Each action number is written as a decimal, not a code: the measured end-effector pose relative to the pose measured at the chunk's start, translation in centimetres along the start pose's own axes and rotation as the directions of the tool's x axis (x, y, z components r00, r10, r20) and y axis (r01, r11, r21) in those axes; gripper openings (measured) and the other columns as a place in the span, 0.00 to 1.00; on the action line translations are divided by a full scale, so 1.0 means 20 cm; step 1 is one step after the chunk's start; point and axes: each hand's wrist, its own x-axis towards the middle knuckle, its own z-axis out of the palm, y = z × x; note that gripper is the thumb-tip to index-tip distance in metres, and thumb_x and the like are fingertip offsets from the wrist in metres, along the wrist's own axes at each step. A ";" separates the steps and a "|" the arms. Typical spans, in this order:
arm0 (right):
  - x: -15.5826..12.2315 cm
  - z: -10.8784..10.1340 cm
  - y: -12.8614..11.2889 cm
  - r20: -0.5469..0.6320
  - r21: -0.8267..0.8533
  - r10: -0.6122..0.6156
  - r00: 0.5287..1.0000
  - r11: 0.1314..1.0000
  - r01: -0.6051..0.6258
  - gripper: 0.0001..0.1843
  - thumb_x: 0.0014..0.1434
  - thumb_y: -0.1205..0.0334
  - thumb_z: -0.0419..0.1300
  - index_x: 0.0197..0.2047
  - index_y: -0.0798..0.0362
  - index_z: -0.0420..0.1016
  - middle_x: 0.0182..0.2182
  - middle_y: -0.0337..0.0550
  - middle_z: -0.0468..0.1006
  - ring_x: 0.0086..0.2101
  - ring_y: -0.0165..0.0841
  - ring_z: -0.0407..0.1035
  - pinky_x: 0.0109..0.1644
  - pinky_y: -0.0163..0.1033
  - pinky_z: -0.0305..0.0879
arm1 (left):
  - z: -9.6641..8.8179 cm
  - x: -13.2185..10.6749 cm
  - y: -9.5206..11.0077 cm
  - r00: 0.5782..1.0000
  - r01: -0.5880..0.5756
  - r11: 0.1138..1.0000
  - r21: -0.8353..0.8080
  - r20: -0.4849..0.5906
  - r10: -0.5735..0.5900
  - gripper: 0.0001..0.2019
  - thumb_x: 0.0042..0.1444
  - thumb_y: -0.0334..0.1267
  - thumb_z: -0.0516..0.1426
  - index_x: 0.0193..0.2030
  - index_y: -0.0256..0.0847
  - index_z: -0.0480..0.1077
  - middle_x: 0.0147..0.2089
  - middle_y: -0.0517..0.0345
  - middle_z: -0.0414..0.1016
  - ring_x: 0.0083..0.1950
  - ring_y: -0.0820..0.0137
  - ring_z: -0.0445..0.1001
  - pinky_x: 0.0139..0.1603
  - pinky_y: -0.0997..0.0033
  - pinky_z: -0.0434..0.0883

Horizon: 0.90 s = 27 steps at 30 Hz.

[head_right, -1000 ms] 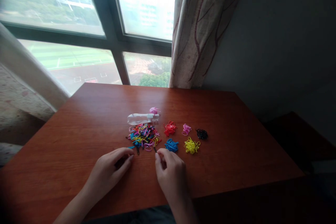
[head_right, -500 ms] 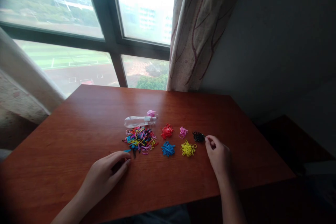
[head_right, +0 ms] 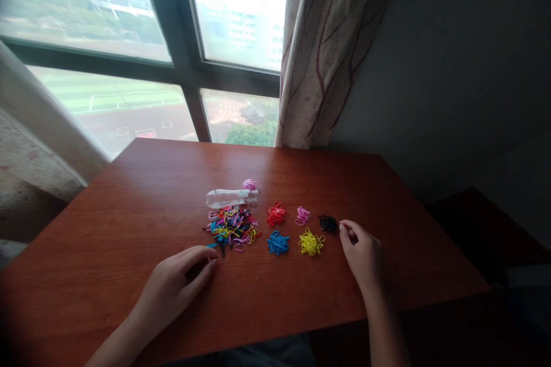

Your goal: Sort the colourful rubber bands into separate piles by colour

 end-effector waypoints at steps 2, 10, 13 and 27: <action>-0.04 -0.01 -0.06 -0.020 0.041 -0.014 1.000 0.999 0.015 0.20 0.62 0.47 0.54 0.39 0.53 0.80 0.27 0.44 0.80 0.27 0.36 0.74 0.34 0.36 0.65 | 0.00 0.00 0.00 1.000 0.003 1.000 0.007 0.003 -0.003 0.08 0.63 0.38 0.52 0.40 0.45 0.72 0.38 0.61 0.80 0.38 0.69 0.78 0.37 0.74 0.69; -0.27 0.10 -0.51 0.087 0.324 -0.191 0.978 0.934 0.154 0.12 0.66 0.58 0.54 0.40 0.51 0.78 0.33 0.43 0.81 0.31 0.33 0.75 0.37 0.34 0.68 | 0.00 0.00 0.00 1.000 -0.009 0.999 0.035 0.003 0.009 0.08 0.63 0.38 0.52 0.40 0.45 0.72 0.39 0.60 0.80 0.39 0.68 0.78 0.38 0.73 0.69; -0.36 0.17 -0.66 0.162 0.410 -0.276 0.947 0.892 0.190 0.11 0.66 0.63 0.53 0.39 0.50 0.77 0.33 0.41 0.81 0.32 0.33 0.75 0.39 0.34 0.67 | 0.01 0.00 0.00 1.000 -0.011 0.999 0.046 0.004 0.011 0.08 0.63 0.38 0.52 0.41 0.45 0.72 0.39 0.61 0.80 0.39 0.69 0.78 0.38 0.73 0.69; -0.46 0.24 -0.79 0.286 0.371 -0.365 0.886 0.895 0.248 0.10 0.63 0.69 0.53 0.38 0.49 0.75 0.32 0.41 0.79 0.34 0.34 0.73 0.40 0.35 0.62 | 0.05 0.04 0.03 0.997 -0.059 0.995 0.083 -0.040 0.063 0.07 0.62 0.34 0.52 0.40 0.45 0.71 0.37 0.61 0.79 0.35 0.71 0.77 0.36 0.75 0.68</action>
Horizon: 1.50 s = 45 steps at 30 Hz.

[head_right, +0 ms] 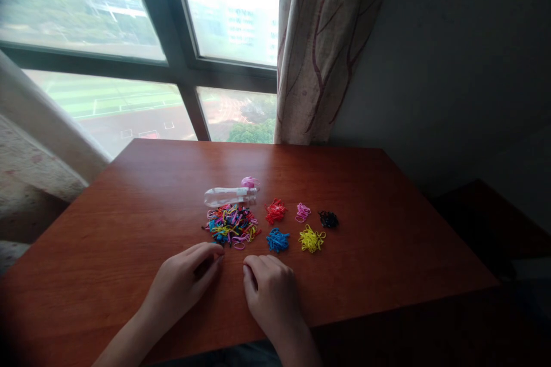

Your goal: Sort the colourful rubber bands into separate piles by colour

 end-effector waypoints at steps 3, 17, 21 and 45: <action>0.00 0.00 0.00 0.012 0.013 0.007 1.000 1.000 -0.007 0.10 0.64 0.69 0.53 0.39 0.49 0.74 0.32 0.40 0.79 0.34 0.34 0.72 0.40 0.36 0.61 | 0.00 0.04 0.03 1.000 -0.024 0.996 0.085 0.020 0.022 0.07 0.63 0.34 0.51 0.39 0.45 0.71 0.34 0.62 0.78 0.32 0.70 0.76 0.32 0.73 0.65; 0.01 -0.01 -0.02 0.035 0.014 0.007 0.999 1.000 -0.008 0.10 0.63 0.70 0.53 0.37 0.49 0.74 0.31 0.39 0.78 0.34 0.33 0.71 0.38 0.35 0.59 | -0.01 0.15 0.08 0.983 -0.137 0.934 0.331 0.165 0.085 0.09 0.65 0.34 0.52 0.44 0.45 0.73 0.41 0.58 0.79 0.41 0.65 0.77 0.36 0.70 0.65; 0.01 -0.02 -0.02 0.038 0.006 0.012 0.999 1.000 -0.012 0.10 0.63 0.70 0.53 0.37 0.49 0.73 0.31 0.40 0.78 0.33 0.33 0.71 0.38 0.35 0.59 | -0.01 0.15 0.09 0.979 -0.139 0.945 0.297 0.183 0.086 0.10 0.65 0.34 0.51 0.43 0.46 0.74 0.40 0.58 0.79 0.40 0.66 0.77 0.36 0.71 0.65; 0.01 0.00 -0.01 0.024 -0.014 0.030 0.999 0.999 -0.030 0.08 0.63 0.69 0.53 0.36 0.49 0.73 0.31 0.39 0.78 0.33 0.32 0.71 0.38 0.33 0.58 | 0.05 0.61 0.37 0.943 -0.266 0.954 0.139 0.244 0.227 0.10 0.61 0.36 0.52 0.40 0.42 0.75 0.39 0.53 0.80 0.36 0.64 0.79 0.32 0.71 0.68</action>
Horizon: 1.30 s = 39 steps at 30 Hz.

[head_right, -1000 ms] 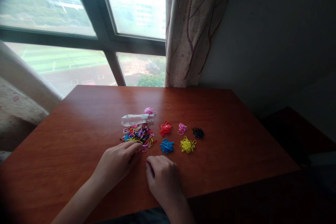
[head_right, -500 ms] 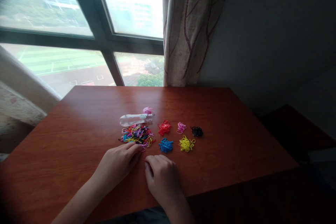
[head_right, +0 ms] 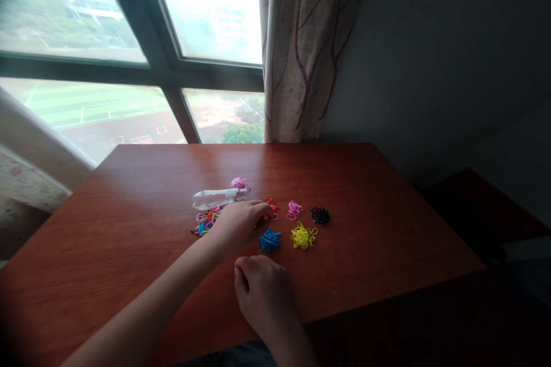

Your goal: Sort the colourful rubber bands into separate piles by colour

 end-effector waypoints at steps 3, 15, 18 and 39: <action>0.00 0.00 0.00 -0.006 0.011 -0.001 1.000 1.000 0.001 0.08 0.62 0.68 0.53 0.37 0.49 0.73 0.32 0.39 0.78 0.34 0.32 0.72 0.38 0.33 0.58 | 0.04 0.15 0.05 0.999 -0.034 0.999 0.006 0.023 0.034 0.09 0.60 0.35 0.53 0.39 0.41 0.75 0.38 0.50 0.80 0.37 0.62 0.79 0.35 0.68 0.69; 0.00 0.00 0.00 -0.024 0.000 -0.021 0.999 1.000 0.021 0.08 0.62 0.69 0.54 0.36 0.50 0.74 0.30 0.39 0.78 0.33 0.32 0.72 0.37 0.33 0.59 | 0.06 0.18 0.03 0.999 -0.019 0.999 -0.044 -0.028 0.018 0.09 0.59 0.33 0.54 0.37 0.42 0.76 0.39 0.53 0.80 0.37 0.64 0.78 0.35 0.70 0.68; 0.00 -0.01 0.00 -0.015 0.008 -0.020 1.000 1.000 0.020 0.09 0.62 0.69 0.54 0.37 0.49 0.74 0.30 0.39 0.78 0.33 0.32 0.72 0.38 0.33 0.60 | -0.02 0.07 -0.04 0.997 0.008 0.996 -0.084 -0.082 -0.015 0.09 0.60 0.34 0.53 0.37 0.43 0.75 0.37 0.55 0.79 0.35 0.68 0.76 0.33 0.72 0.66; 0.01 0.01 -0.03 0.008 -0.014 0.016 1.000 1.000 -0.016 0.09 0.62 0.70 0.54 0.37 0.48 0.73 0.31 0.37 0.78 0.34 0.33 0.72 0.38 0.36 0.57 | 0.13 -0.74 -0.26 0.922 0.211 0.941 -0.264 -0.266 -0.282 0.07 0.61 0.37 0.53 0.39 0.44 0.73 0.35 0.60 0.80 0.34 0.70 0.78 0.35 0.75 0.71</action>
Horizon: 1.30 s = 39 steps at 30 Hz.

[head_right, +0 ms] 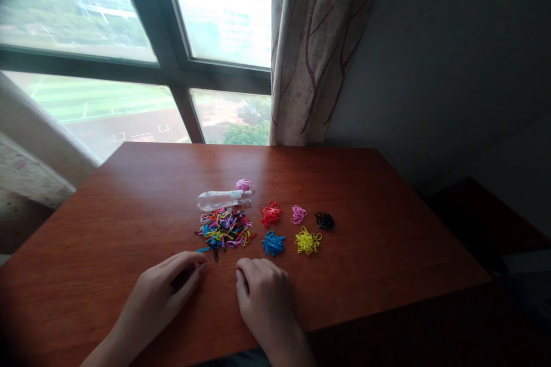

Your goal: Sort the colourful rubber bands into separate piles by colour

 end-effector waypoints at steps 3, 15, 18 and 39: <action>0.02 0.02 -0.05 0.000 -0.042 0.041 0.999 0.998 -0.041 0.06 0.62 0.69 0.57 0.36 0.48 0.72 0.30 0.36 0.77 0.32 0.33 0.71 0.35 0.36 0.55 | 0.01 -0.01 -0.01 0.998 0.002 1.000 0.006 -0.068 -0.001 0.07 0.61 0.37 0.53 0.39 0.44 0.73 0.36 0.60 0.81 0.34 0.70 0.78 0.35 0.76 0.72; 0.13 0.13 -0.19 -0.013 -0.125 0.120 0.993 0.985 -0.121 0.05 0.62 0.67 0.60 0.36 0.48 0.71 0.31 0.36 0.78 0.33 0.35 0.72 0.34 0.36 0.52 | 0.02 0.00 -0.01 0.997 -0.024 0.999 0.028 -0.074 0.026 0.07 0.61 0.37 0.54 0.39 0.44 0.73 0.37 0.61 0.81 0.36 0.70 0.79 0.37 0.75 0.73; 0.12 0.13 -0.18 -0.015 -0.117 0.111 0.994 0.987 -0.112 0.06 0.61 0.69 0.60 0.35 0.48 0.71 0.30 0.36 0.77 0.32 0.34 0.72 0.34 0.36 0.52 | 0.02 0.00 -0.01 0.998 -0.020 0.999 0.027 -0.062 0.022 0.06 0.61 0.37 0.54 0.39 0.45 0.73 0.37 0.62 0.81 0.36 0.70 0.79 0.37 0.75 0.73; 0.04 0.00 -0.03 -0.181 0.079 0.091 0.979 0.994 -0.077 0.09 0.64 0.63 0.54 0.35 0.51 0.74 0.26 0.37 0.76 0.27 0.31 0.70 0.33 0.34 0.57 | 0.02 0.01 -0.01 1.000 -0.001 0.997 0.075 0.020 -0.001 0.08 0.63 0.40 0.52 0.40 0.46 0.72 0.37 0.62 0.80 0.36 0.70 0.79 0.35 0.74 0.71</action>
